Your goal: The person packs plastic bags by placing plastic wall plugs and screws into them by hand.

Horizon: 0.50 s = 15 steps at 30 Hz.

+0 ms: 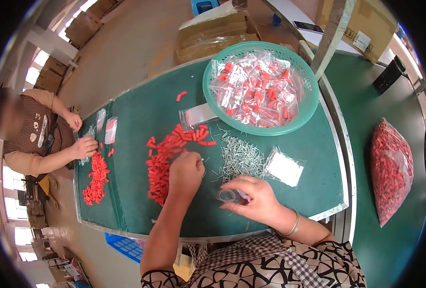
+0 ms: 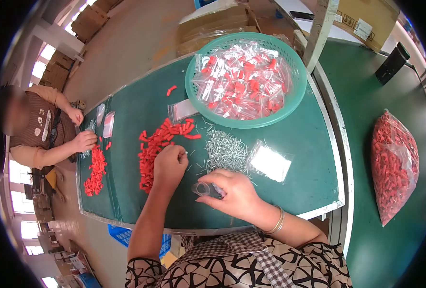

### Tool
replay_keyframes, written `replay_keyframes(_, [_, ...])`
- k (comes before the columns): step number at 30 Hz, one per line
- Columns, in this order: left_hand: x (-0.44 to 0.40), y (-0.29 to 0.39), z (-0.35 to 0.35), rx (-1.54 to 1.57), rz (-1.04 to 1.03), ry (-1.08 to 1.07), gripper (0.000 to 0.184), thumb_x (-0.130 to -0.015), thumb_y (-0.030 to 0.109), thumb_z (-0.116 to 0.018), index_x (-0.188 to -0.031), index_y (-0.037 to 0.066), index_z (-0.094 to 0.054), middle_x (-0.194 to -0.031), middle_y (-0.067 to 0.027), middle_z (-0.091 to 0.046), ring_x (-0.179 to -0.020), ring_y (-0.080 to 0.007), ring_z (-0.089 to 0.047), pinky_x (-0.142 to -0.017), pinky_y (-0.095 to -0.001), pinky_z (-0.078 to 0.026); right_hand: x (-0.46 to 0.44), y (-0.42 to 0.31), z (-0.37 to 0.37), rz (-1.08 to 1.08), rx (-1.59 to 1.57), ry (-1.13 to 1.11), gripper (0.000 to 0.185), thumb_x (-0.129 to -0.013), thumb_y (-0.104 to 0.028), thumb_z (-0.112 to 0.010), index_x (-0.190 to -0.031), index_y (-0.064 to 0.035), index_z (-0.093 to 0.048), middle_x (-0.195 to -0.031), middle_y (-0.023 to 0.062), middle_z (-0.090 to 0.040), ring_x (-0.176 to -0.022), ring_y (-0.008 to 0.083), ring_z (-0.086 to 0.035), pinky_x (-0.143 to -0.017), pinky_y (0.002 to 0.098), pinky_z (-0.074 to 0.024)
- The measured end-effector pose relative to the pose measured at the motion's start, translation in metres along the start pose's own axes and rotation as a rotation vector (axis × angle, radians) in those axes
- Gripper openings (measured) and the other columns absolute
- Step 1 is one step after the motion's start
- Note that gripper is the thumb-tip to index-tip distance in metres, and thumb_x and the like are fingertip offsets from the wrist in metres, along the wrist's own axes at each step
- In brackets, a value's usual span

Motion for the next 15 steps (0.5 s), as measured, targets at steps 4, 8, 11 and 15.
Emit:
replay_keyframes(4, [-0.002, 0.018, -0.013, -0.182, -0.132, -0.009, 0.006, -0.077, 0.004, -0.063, -0.082, 0.001, -0.06, -0.08, -0.0135, -0.06, -0.075, -0.0331, -0.061, -0.068, -0.0427, -0.049, 0.0, 0.005, 0.0, -0.047, -0.013, -0.003, 0.035, -0.071, -0.021, -0.081, -0.101, -0.0106, -0.067, -0.084, 0.0059, -0.064, -0.064, 0.0218, -0.062, -0.057, 0.0321, -0.0501])
replay_keyframes(8, [-0.007, 0.027, -0.027, -0.333, -0.13, -0.111, 0.006, -0.076, 0.003, -0.06, -0.081, 0.001, -0.058, -0.083, -0.0146, -0.059, -0.078, -0.0335, -0.061, -0.071, -0.0434, -0.05, 0.0, 0.006, 0.0, -0.037, 0.001, -0.001, 0.036, -0.071, -0.021, -0.081, -0.101, -0.0103, -0.067, -0.086, 0.0061, -0.065, -0.066, 0.0221, -0.062, -0.057, 0.0322, -0.0508])
replay_keyframes(11, [-0.017, 0.009, -0.036, -0.291, -0.083, -0.132, 0.006, -0.076, 0.004, -0.063, -0.08, 0.001, -0.059, -0.078, -0.0139, -0.06, -0.073, -0.0325, -0.061, -0.068, -0.0433, -0.05, -0.001, 0.008, -0.001, -0.058, 0.0, -0.012, 0.039, -0.066, -0.014, -0.085, -0.101, -0.008, -0.068, -0.087, 0.0068, -0.067, -0.066, 0.0174, -0.062, -0.052, 0.0276, -0.0489])
replay_keyframes(15, [-0.009, 0.018, 0.005, 0.125, -0.008, -0.135, 0.016, -0.073, 0.001, -0.066, -0.087, 0.001, -0.059, -0.081, -0.0115, -0.062, -0.074, -0.0282, -0.062, -0.066, -0.0398, -0.05, -0.002, 0.009, 0.005, -0.016, 0.014, 0.05, 0.039, -0.067, -0.017, -0.084, -0.102, -0.0084, -0.068, -0.088, 0.0068, -0.067, -0.068, 0.0185, -0.063, -0.053, 0.0285, -0.0497])
Point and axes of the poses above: each hand's wrist, its own x-axis away from the middle knuckle, its own z-axis out of the back of the hand, y = z × x, the point moved 10 cm from there along -x, towards the middle knuckle
